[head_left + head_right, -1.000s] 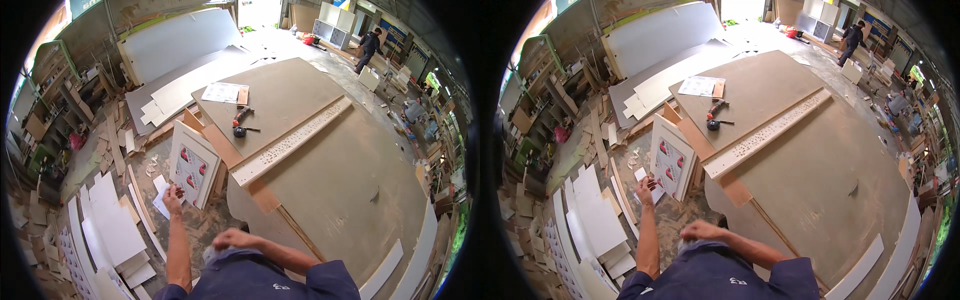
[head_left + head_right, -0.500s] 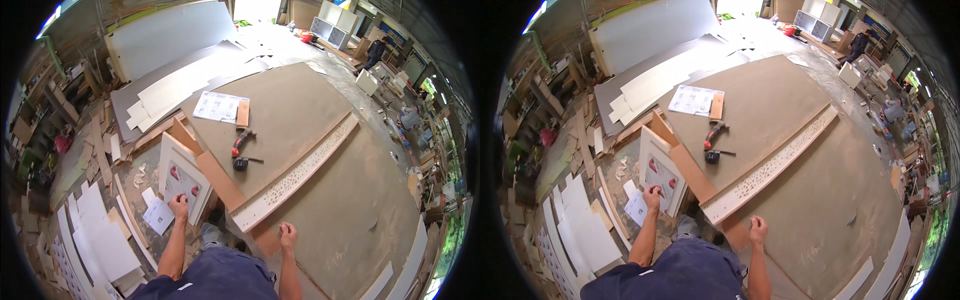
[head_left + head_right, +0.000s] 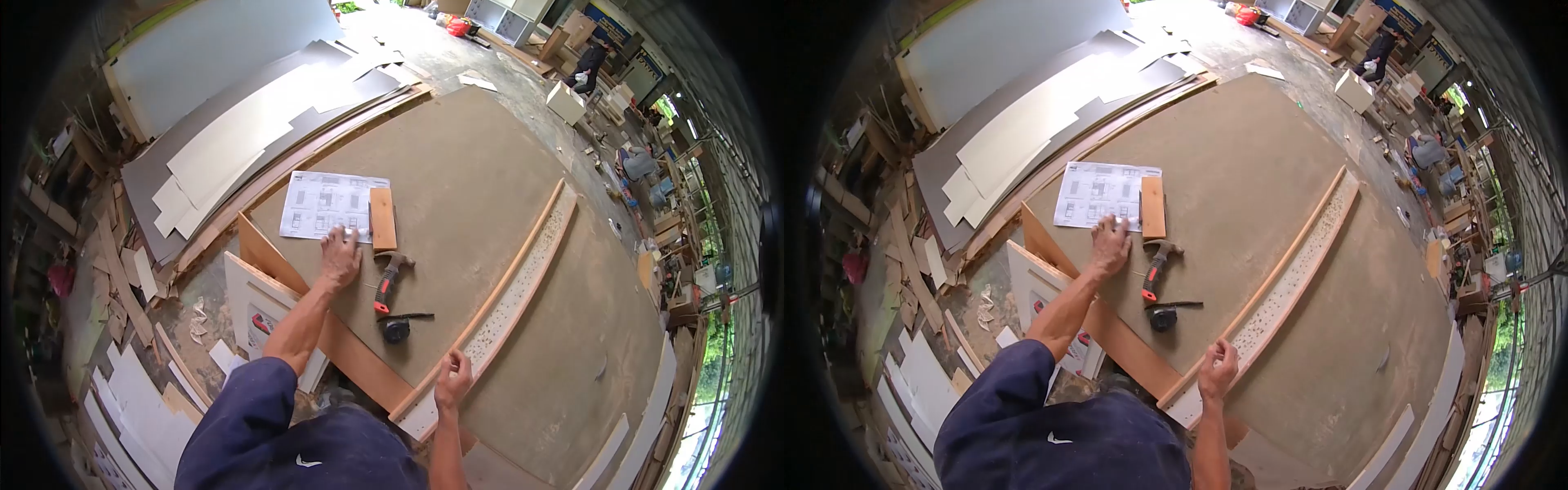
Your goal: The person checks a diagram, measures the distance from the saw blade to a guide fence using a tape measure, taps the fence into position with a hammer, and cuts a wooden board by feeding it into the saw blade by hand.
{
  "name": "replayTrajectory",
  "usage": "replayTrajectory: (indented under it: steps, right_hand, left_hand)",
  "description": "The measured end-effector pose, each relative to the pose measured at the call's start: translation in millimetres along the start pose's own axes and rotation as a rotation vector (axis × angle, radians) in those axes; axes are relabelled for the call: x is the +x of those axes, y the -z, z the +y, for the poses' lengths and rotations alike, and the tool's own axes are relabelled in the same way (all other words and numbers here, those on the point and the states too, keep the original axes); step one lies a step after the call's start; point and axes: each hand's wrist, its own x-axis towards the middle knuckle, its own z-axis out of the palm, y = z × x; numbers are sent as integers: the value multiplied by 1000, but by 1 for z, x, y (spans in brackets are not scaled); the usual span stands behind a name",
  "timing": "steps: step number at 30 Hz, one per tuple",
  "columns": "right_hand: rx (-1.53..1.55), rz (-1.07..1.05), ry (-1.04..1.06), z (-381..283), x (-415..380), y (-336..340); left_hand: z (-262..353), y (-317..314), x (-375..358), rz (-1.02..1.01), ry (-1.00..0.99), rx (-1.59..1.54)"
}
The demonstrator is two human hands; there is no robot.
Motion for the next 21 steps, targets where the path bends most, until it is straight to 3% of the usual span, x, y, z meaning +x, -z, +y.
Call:
replayTrajectory:
  steps: [2, 4, 8, 13, 17, 21]
  right_hand:
    - [6, -57, 12, -20, 26, -29]
    - [20, -125, 21, -38, 54, -61]
    - [-74, -203, 145, -67, 121, -139]
    - [-279, -170, 276, -107, 185, -220]
    - [-503, -235, 252, -126, 210, -248]
    - [-382, -275, 299, -117, 233, -255]
  left_hand:
    - [4, -7, 0, 11, -61, 66]
    - [1, -4, 3, -169, -128, -102]
    - [-3, -1, 2, -189, -263, -163]
    - [3, 10, 5, -225, -192, -213]
    - [1, 6, 5, -271, -148, -222]
    - [2, 11, 4, -311, -121, -202]
